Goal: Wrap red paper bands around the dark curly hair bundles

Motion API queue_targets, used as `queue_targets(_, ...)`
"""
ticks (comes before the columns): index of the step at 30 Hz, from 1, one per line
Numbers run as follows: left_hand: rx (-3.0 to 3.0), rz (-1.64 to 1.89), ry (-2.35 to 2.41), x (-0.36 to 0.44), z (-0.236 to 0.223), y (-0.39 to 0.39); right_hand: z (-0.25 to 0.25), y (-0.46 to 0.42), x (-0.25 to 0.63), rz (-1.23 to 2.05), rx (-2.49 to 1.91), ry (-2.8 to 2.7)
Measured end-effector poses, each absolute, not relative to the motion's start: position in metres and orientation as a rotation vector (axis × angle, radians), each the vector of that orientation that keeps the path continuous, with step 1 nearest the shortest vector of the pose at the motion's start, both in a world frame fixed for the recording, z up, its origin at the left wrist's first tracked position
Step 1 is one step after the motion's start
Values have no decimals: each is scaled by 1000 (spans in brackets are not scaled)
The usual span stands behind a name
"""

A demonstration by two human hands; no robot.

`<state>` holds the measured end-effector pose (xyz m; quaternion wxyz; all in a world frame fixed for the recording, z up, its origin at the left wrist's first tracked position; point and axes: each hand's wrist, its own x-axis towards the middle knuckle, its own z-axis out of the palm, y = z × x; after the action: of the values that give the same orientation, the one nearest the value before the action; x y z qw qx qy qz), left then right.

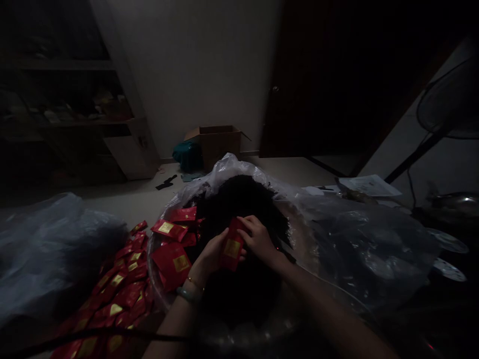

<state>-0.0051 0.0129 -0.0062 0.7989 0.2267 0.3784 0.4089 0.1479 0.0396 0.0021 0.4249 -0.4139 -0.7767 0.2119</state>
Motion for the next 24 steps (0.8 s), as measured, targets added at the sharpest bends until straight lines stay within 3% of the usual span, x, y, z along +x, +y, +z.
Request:
queue_targets(12,468,850,755,-4,-10,12,10,37,147,387,-1088,-1882)
queue_targets(24,667,767,899,-1,-10,9,43,34,164,675,-1133,-2118)
